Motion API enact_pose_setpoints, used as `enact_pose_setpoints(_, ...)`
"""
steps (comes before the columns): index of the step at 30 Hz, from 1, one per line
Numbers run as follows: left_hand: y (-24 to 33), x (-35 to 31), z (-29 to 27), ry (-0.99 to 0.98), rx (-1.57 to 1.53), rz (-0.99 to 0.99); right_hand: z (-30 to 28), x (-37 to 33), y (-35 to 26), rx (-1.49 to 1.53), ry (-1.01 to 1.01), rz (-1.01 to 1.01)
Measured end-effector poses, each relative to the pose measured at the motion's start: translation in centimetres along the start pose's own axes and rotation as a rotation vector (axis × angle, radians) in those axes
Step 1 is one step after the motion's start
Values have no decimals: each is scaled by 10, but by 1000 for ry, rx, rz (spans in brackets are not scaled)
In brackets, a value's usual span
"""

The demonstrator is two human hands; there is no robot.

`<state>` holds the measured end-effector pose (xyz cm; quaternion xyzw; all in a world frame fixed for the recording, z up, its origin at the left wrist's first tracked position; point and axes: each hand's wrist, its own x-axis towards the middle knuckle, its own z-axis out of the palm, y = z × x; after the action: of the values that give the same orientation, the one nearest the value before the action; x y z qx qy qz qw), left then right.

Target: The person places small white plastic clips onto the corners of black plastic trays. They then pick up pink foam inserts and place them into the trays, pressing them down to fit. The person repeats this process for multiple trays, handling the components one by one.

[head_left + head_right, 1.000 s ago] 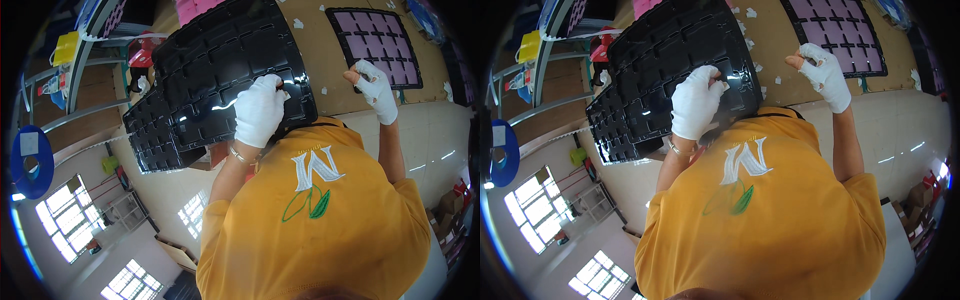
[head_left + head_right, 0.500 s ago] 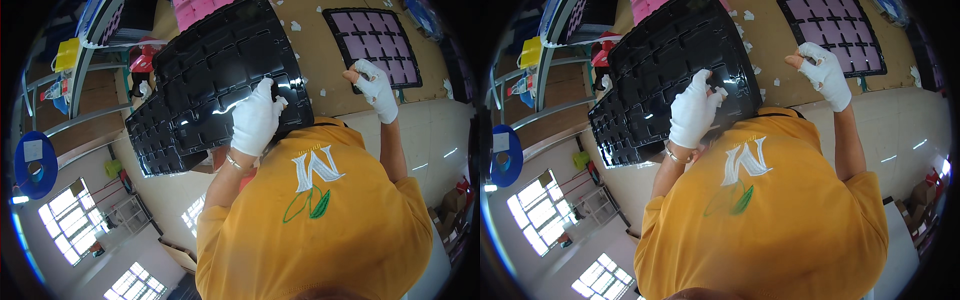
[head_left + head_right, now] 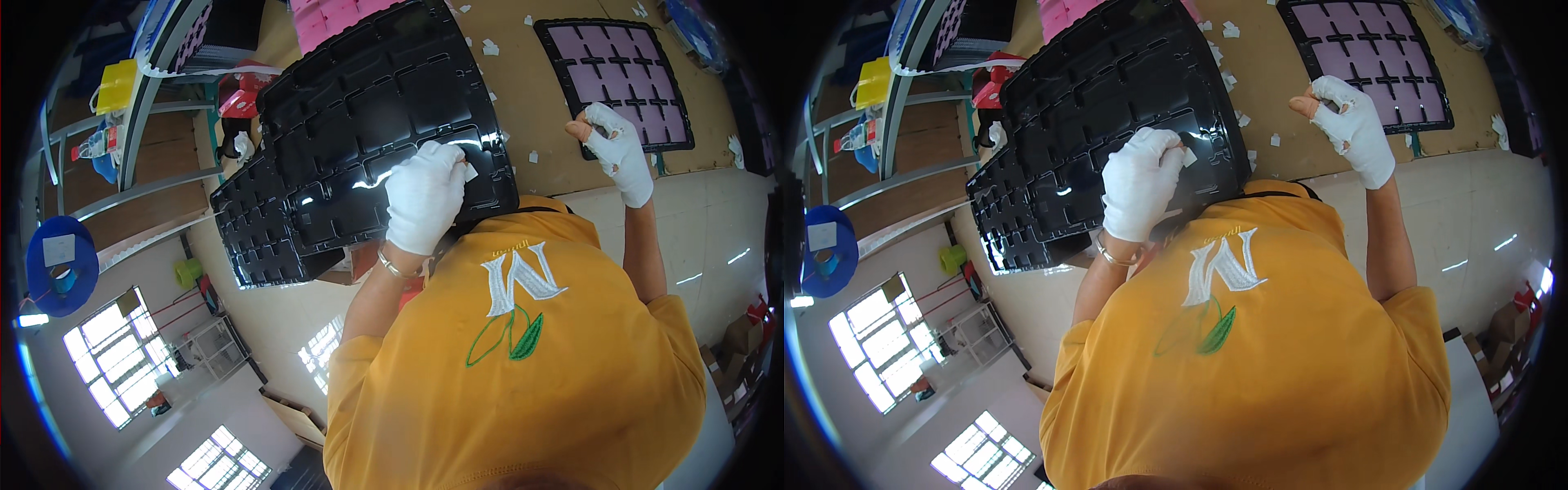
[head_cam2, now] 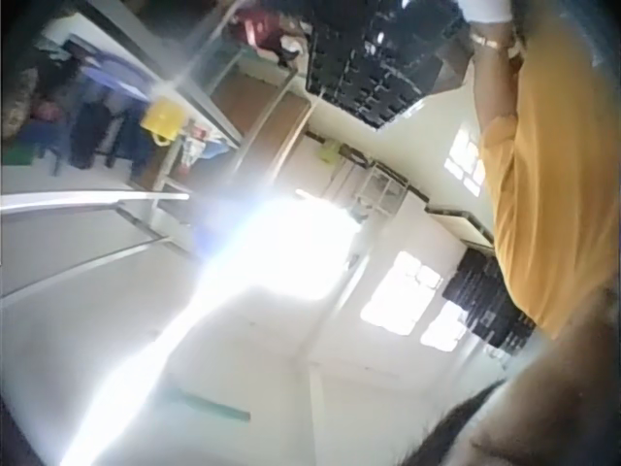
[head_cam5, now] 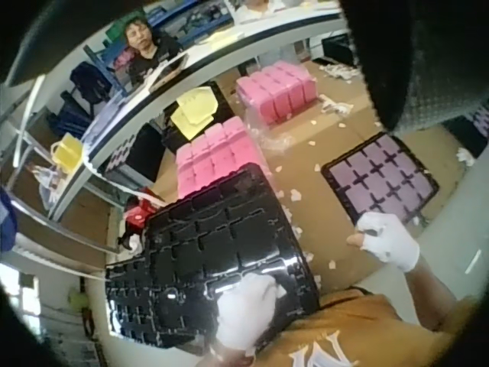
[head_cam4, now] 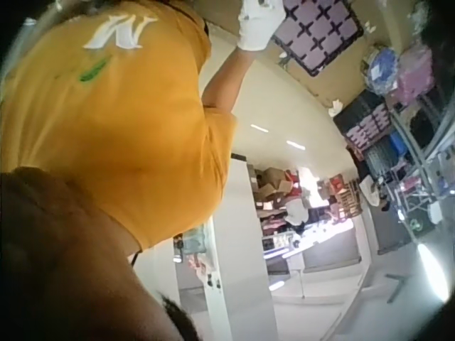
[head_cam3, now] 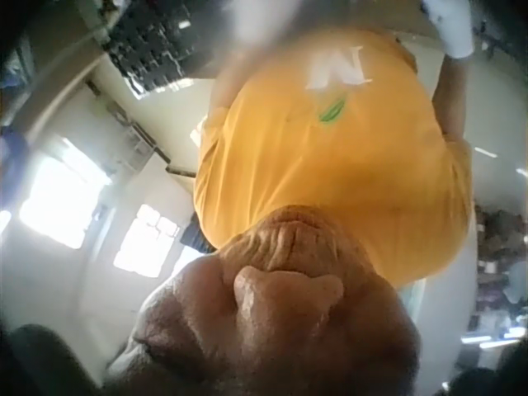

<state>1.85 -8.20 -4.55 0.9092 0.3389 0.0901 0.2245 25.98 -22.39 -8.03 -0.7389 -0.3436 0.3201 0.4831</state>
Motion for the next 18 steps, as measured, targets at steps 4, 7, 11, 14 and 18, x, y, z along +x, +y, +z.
enact_pose_setpoints(4, -8, 0, 7, 82, 57, 108, -1, -2, 0, -8, -15, 13)
enact_pose_setpoints(7, -7, -1, 9, 98, 80, 101, 0, -3, -3, 13, -23, 16)
enact_pose_setpoints(11, 2, -7, 11, 163, 290, 151, 4, -5, -5, 48, -58, -43)
enact_pose_setpoints(14, 7, -18, 16, 233, 387, 235, 5, -11, -3, -16, -36, -122)
enact_pose_setpoints(18, 15, -38, 7, 316, 297, 345, -3, -16, -1, 37, -42, 1)
